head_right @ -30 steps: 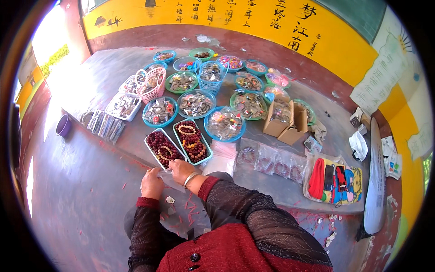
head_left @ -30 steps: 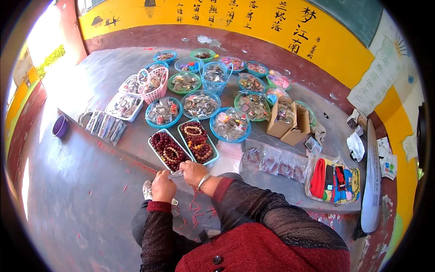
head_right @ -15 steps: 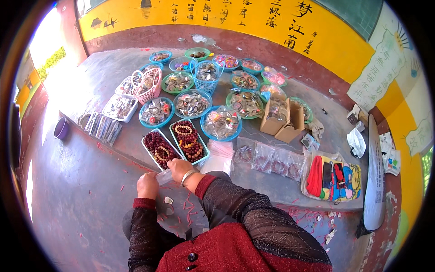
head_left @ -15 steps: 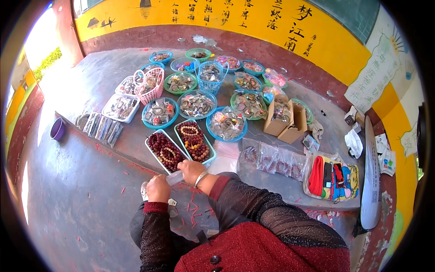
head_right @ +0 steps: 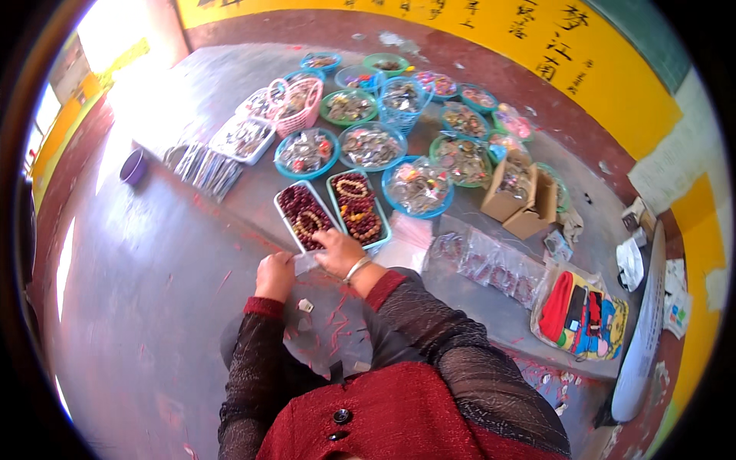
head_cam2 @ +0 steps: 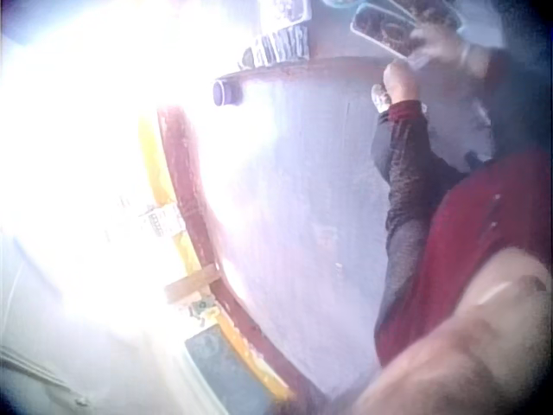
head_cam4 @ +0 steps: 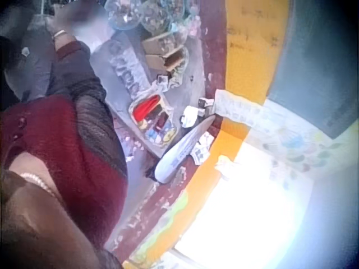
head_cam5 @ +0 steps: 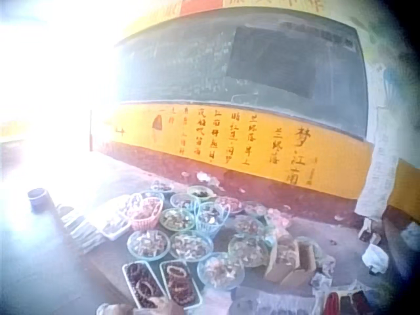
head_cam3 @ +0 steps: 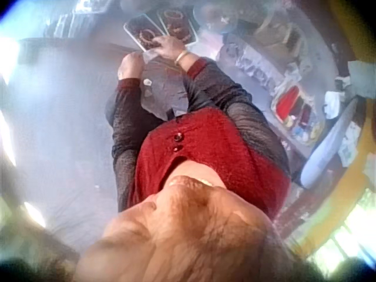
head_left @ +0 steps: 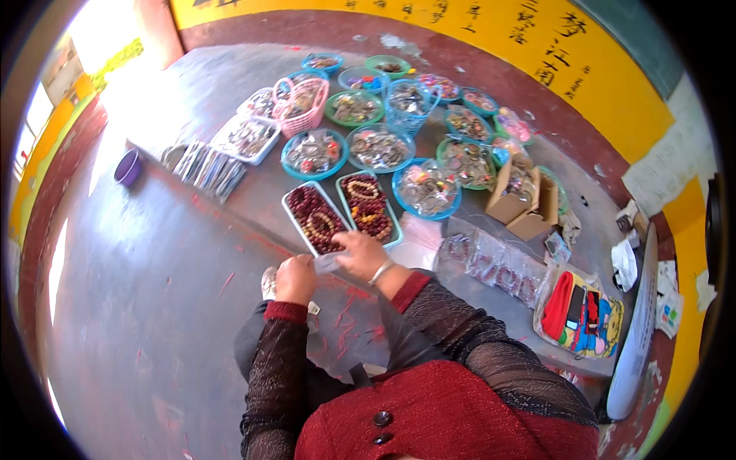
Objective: The person sits on the floor and repeatedly picks up beaded bracelets from trays, places them into small clear plastic bags, and sets the packaged items aside. They handle both dark and light-colored beads throughout the process.
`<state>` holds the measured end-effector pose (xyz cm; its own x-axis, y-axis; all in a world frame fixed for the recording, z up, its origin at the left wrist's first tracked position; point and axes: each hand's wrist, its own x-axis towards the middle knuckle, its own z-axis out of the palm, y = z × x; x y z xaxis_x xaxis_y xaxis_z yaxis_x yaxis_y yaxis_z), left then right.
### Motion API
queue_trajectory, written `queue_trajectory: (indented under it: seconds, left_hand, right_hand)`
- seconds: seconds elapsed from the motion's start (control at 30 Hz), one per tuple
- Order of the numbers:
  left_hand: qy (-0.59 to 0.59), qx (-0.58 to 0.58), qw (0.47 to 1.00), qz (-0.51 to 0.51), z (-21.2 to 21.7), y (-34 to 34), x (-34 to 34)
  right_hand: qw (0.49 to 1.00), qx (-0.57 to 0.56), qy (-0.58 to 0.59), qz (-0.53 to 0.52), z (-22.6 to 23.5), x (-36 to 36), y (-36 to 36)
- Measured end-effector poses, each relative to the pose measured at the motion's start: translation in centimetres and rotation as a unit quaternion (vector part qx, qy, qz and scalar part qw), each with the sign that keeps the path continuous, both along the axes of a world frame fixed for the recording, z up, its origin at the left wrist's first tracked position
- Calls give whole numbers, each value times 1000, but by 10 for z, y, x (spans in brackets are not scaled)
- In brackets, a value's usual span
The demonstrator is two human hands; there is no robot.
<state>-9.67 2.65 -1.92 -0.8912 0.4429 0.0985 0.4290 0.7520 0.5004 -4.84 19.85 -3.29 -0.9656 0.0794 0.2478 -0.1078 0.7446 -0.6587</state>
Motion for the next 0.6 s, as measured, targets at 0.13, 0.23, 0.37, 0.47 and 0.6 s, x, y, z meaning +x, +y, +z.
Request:
queue_trajectory:
  seconds: [0.13,0.23,0.37,0.47,0.6]
  left_hand:
    - [-28,17,999,24,2,-3,-3]
    - [-38,13,999,26,0,0,-2]
    - [-86,61,994,1,-15,1,-5]
    - [-116,100,988,-11,-15,2,-5]
    - [-61,103,993,-25,-12,7,2]
  right_hand:
    - [972,-27,233,26,35,7,0]
    - [972,8,181,153,30,13,-9]
    - [981,64,54,173,3,13,-21]
    - [981,95,-28,168,-4,11,-21]
    - [911,246,-155,292,-14,10,-20]
